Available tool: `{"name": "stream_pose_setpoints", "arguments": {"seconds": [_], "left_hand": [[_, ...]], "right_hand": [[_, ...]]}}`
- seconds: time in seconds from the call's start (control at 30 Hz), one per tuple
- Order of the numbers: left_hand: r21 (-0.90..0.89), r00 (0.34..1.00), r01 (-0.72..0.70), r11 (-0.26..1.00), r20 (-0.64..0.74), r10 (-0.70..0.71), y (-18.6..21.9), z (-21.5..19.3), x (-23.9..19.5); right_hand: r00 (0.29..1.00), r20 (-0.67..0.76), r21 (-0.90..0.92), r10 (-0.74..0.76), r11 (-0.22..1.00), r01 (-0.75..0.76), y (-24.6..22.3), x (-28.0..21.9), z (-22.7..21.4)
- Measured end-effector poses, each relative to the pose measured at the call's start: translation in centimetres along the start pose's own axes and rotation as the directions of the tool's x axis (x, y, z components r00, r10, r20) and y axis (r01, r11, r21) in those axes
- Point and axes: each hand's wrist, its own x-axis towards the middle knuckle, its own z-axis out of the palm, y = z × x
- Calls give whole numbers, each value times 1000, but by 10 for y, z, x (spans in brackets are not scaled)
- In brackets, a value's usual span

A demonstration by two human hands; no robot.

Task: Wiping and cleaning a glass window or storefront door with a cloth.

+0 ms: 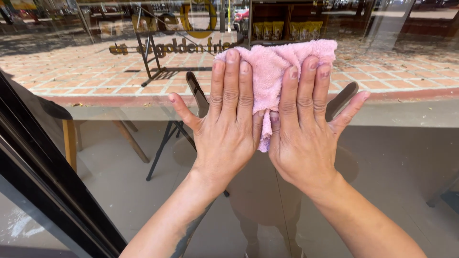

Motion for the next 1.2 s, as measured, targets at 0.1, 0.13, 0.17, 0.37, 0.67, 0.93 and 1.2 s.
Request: {"name": "stream_pose_setpoints", "arguments": {"seconds": [0.1, 0.13, 0.17, 0.37, 0.67, 0.93, 1.2], "left_hand": [[-56, 1000, 7, 998, -8, -8, -14, -3, 12], [-53, 1000, 6, 999, -11, -7, -19, -3, 13], [-56, 1000, 28, 998, 11, -27, -24, -2, 14], [-34, 992, 120, 992, 42, -118, -44, -3, -7], [45, 988, 76, 996, 132, -81, -2, 15, -48], [-42, 999, 30, 999, 36, -28, -6, -1, 30], [233, 992, 80, 969, 74, -100, -39, 13, -26]], "right_hand": [[999, -46, 43, -10, 999, 12, -9, 19, -1], [999, -50, 45, -11, 999, 14, -13, 24, -1], [999, -48, 38, -9, 999, 10, -17, 29, 0], [996, -53, 49, -76, 996, 78, -36, 25, 11], [993, 62, -5, -102, 995, 103, 1, -39, 15], [996, -51, 46, -77, 996, 79, 10, 31, -12], [993, -14, 109, -114, 987, 115, -27, -10, 19]]}}
